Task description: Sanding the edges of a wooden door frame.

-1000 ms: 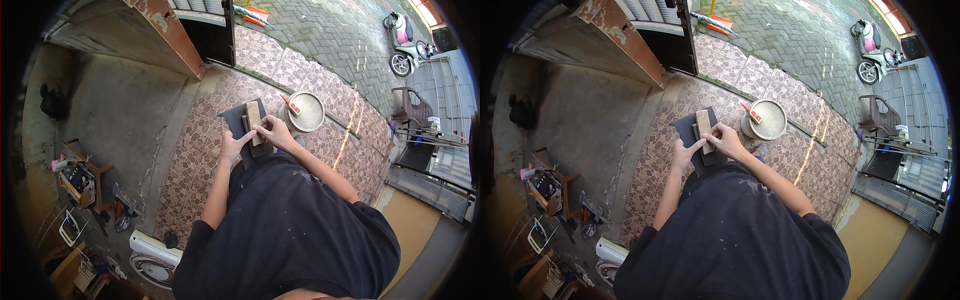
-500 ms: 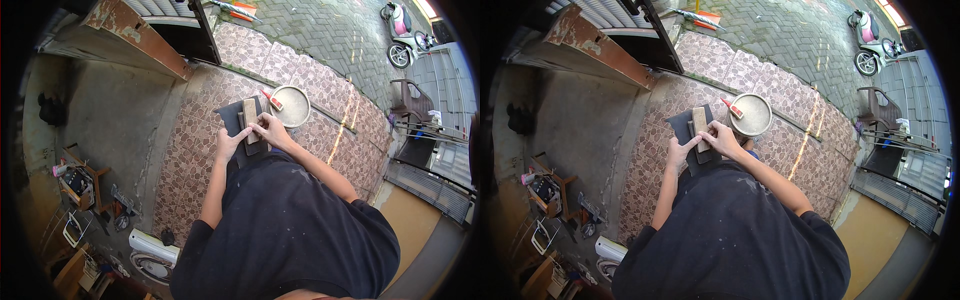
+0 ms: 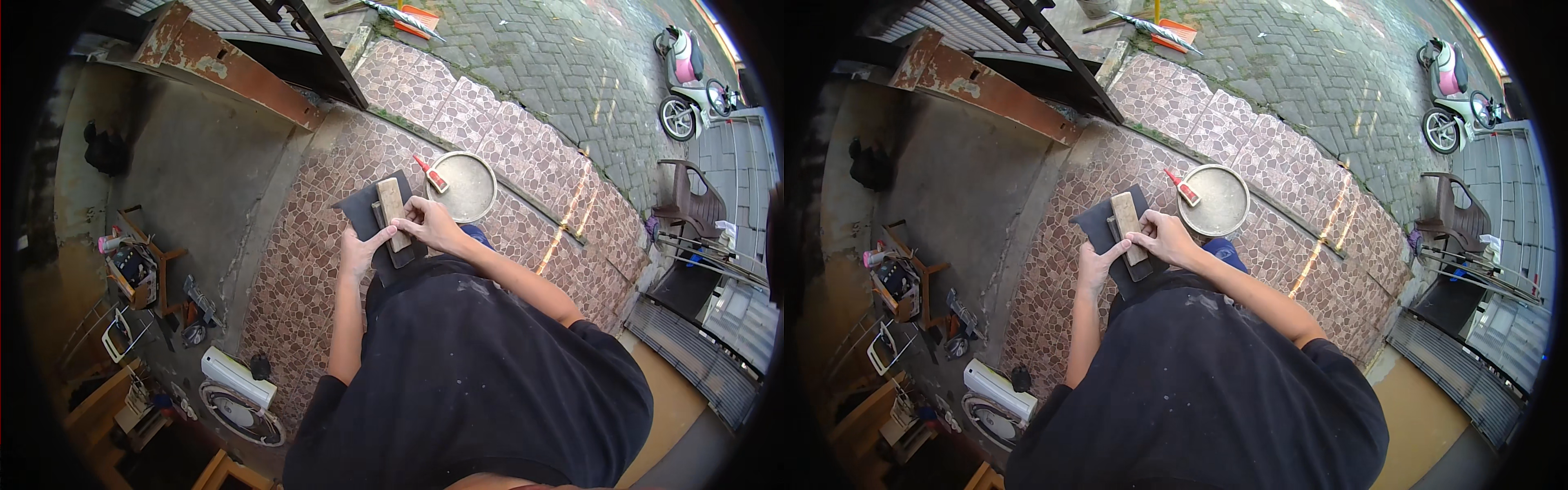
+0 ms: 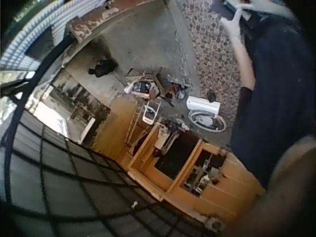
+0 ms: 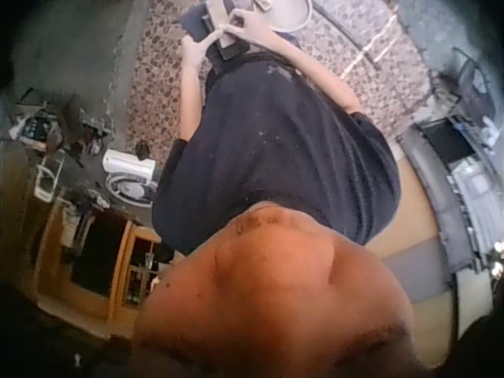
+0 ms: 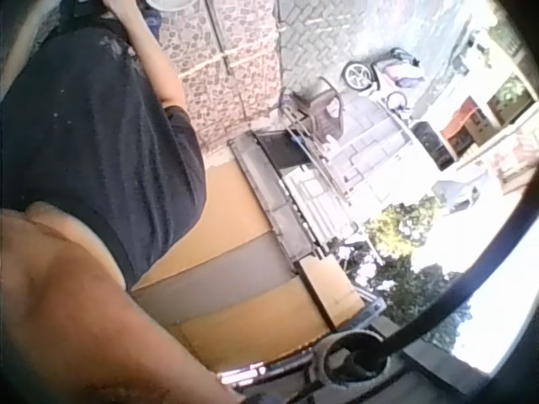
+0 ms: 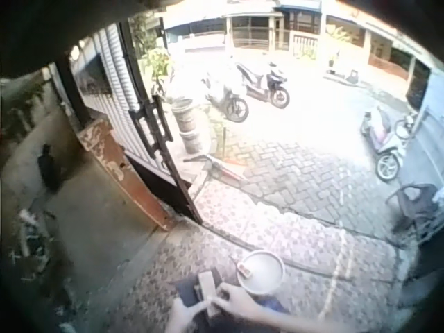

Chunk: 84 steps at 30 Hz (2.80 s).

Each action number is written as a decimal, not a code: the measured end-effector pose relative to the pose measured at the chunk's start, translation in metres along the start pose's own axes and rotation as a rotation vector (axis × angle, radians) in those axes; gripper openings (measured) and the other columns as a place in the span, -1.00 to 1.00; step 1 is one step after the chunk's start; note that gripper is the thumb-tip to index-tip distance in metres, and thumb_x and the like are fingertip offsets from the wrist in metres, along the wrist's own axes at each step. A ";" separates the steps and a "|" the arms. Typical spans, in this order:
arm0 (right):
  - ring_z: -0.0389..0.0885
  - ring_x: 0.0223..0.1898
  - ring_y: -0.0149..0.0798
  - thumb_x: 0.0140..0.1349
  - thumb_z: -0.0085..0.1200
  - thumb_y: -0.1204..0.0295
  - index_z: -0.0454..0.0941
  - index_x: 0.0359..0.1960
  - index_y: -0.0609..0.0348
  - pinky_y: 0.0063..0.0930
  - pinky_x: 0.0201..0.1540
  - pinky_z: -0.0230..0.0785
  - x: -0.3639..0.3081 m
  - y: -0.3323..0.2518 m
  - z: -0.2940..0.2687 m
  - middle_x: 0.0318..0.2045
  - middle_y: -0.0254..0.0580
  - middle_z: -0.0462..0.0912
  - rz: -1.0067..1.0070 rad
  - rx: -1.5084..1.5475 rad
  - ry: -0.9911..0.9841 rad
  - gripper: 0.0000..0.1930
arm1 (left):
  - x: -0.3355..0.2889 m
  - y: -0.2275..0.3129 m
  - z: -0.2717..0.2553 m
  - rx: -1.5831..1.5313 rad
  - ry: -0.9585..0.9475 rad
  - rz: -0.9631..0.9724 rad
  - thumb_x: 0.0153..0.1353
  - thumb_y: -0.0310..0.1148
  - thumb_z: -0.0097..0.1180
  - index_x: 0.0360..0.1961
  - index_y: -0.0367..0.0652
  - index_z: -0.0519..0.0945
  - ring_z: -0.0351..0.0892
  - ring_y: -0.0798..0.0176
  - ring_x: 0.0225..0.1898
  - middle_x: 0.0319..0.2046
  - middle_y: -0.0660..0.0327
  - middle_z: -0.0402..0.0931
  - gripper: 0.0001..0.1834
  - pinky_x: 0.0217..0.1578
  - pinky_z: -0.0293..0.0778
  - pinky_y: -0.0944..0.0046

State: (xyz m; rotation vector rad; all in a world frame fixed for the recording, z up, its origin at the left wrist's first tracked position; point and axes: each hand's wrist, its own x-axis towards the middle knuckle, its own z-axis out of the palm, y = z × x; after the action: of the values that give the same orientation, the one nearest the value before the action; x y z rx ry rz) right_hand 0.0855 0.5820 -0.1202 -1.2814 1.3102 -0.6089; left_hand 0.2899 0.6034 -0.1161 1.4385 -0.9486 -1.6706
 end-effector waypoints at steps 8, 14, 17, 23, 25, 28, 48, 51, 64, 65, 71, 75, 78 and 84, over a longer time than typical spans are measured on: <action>0.63 -0.49 -0.34 0.36 0.26 0.11 0.69 -0.32 0.37 -0.35 -0.35 0.48 -0.001 -0.007 -0.005 -0.53 -0.06 0.69 -0.013 0.013 -0.032 -0.57 | -0.019 -0.002 0.015 -0.038 0.142 0.073 0.18 -0.41 0.46 -0.03 -0.30 0.68 0.72 0.35 -0.17 -0.13 0.17 0.73 -0.64 -0.05 0.62 0.30; 0.68 -0.54 -0.30 0.41 0.19 0.13 0.72 -0.33 0.40 -0.35 -0.40 0.49 -0.003 -0.021 0.012 -0.56 -0.01 0.71 -0.086 -0.070 0.096 -0.55 | -0.010 -0.024 -0.008 0.059 0.156 0.161 0.11 -0.24 0.52 -0.18 -0.36 0.72 0.71 0.35 -0.28 -0.25 0.15 0.75 -0.60 -0.20 0.61 0.29; 0.60 -0.60 -0.34 0.39 0.22 0.13 0.71 -0.39 0.40 -0.35 -0.47 0.43 -0.010 -0.025 0.022 -0.61 -0.04 0.68 -0.060 -0.071 0.157 -0.54 | -0.008 -0.023 -0.012 0.017 0.110 0.242 0.10 -0.21 0.53 -0.23 -0.37 0.71 0.68 0.36 -0.31 -0.29 0.15 0.74 -0.58 -0.22 0.60 0.27; 0.49 -0.66 -0.36 0.35 0.26 0.12 0.68 -0.51 0.37 -0.34 -0.54 0.31 -0.005 -0.025 0.047 -0.69 -0.11 0.60 -0.070 -0.198 0.214 -0.52 | -0.009 -0.040 -0.037 0.040 0.157 0.226 0.08 -0.16 0.54 -0.26 -0.34 0.68 0.66 0.35 -0.33 -0.31 0.17 0.71 -0.56 -0.26 0.60 0.28; 0.49 -0.67 -0.36 0.34 0.27 0.12 0.68 -0.51 0.37 -0.34 -0.55 0.31 0.002 -0.021 0.051 -0.70 -0.11 0.59 -0.087 -0.184 0.188 -0.53 | -0.024 -0.019 -0.035 -0.037 0.134 0.220 0.09 -0.16 0.53 -0.23 -0.34 0.67 0.66 0.35 -0.32 -0.29 0.16 0.71 -0.55 -0.26 0.60 0.29; 0.53 -0.66 -0.47 0.37 0.26 0.12 0.63 -0.54 0.33 -0.46 -0.57 0.34 0.010 -0.026 0.058 -0.70 -0.22 0.61 -0.105 -0.243 0.122 -0.52 | -0.026 -0.030 -0.046 -0.044 0.160 0.205 0.13 -0.23 0.51 -0.11 -0.34 0.66 0.67 0.37 -0.21 -0.20 0.19 0.71 -0.56 -0.12 0.59 0.30; 0.50 -0.69 -0.38 0.34 0.30 0.12 0.47 -0.64 0.29 -0.39 -0.61 0.31 0.043 -0.023 -0.006 -0.75 -0.14 0.52 -0.146 -0.306 -0.010 -0.47 | -0.008 -0.008 0.013 0.011 0.278 0.176 0.16 -0.21 0.48 -0.13 -0.33 0.68 0.67 0.39 -0.22 -0.23 0.18 0.72 -0.58 -0.14 0.59 0.29; 0.57 -0.70 -0.40 0.36 0.29 0.14 0.47 -0.63 0.27 -0.45 -0.65 0.33 0.043 -0.021 -0.010 -0.75 -0.20 0.53 -0.168 -0.303 -0.032 -0.48 | -0.002 -0.025 0.016 0.016 0.301 0.178 0.18 -0.22 0.46 -0.09 -0.34 0.67 0.69 0.38 -0.20 -0.20 0.18 0.72 -0.57 -0.12 0.60 0.28; 0.54 -0.65 -0.28 0.36 0.27 0.14 0.58 -0.54 0.34 -0.27 -0.53 0.35 0.035 -0.018 -0.004 -0.69 -0.02 0.57 -0.192 -0.263 -0.026 -0.53 | -0.005 -0.002 0.015 0.221 0.342 0.215 0.12 -0.18 0.49 -0.20 -0.36 0.70 0.74 0.27 -0.30 -0.30 0.09 0.76 -0.57 -0.21 0.61 0.21; 0.54 -0.65 -0.28 0.36 0.27 0.14 0.58 -0.54 0.34 -0.27 -0.53 0.35 0.034 -0.018 -0.002 -0.69 -0.02 0.57 -0.181 -0.267 -0.018 -0.53 | -0.005 -0.002 0.014 0.190 0.334 0.221 0.12 -0.18 0.49 -0.19 -0.36 0.70 0.74 0.27 -0.30 -0.30 0.09 0.76 -0.57 -0.21 0.62 0.21; 0.60 -0.61 -0.29 0.51 0.05 0.11 0.57 -0.47 0.38 -0.32 -0.50 0.42 0.027 -0.014 0.014 -0.64 -0.04 0.58 -0.189 -0.301 0.002 -0.48 | 0.008 -0.051 -0.012 0.337 0.397 0.209 -0.06 0.05 0.58 -0.42 -0.46 0.61 0.66 0.13 -0.41 -0.45 -0.05 0.67 -0.33 -0.29 0.57 0.10; 0.57 -0.48 0.24 0.53 -0.04 0.10 0.54 -0.46 0.40 -0.07 -0.36 0.37 0.023 0.006 0.027 -0.56 0.29 0.55 -0.044 -0.144 0.038 -0.45 | 0.002 -0.026 -0.014 0.495 0.292 0.124 -0.02 -0.06 0.58 -0.23 -0.44 0.67 0.70 0.24 -0.35 -0.32 0.04 0.73 -0.40 -0.23 0.60 0.20; 0.58 -0.52 0.15 0.55 -0.08 0.05 0.53 -0.47 0.40 -0.05 -0.37 0.35 0.008 -0.002 0.042 -0.59 0.26 0.52 0.014 -0.145 0.059 -0.41 | -0.003 -0.026 -0.027 0.413 0.249 0.177 -0.08 0.02 0.58 -0.45 -0.44 0.63 0.64 0.15 -0.43 -0.46 -0.03 0.67 -0.37 -0.34 0.56 0.11; 0.66 -0.52 -0.17 0.57 -0.12 0.02 0.57 -0.41 0.38 -0.27 -0.41 0.49 -0.009 -0.003 0.051 -0.58 -0.02 0.59 0.023 -0.208 0.040 -0.40 | -0.003 -0.015 -0.043 0.353 0.055 0.194 -0.06 0.02 0.56 -0.38 -0.45 0.68 0.71 0.13 -0.41 -0.42 -0.07 0.70 -0.38 -0.31 0.61 0.10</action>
State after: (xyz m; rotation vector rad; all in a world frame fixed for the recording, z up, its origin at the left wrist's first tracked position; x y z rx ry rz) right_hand 0.1308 0.6063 -0.1251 -1.4262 1.4490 -0.4944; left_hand 0.3316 0.6096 -0.1329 1.5513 -1.3559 -1.3618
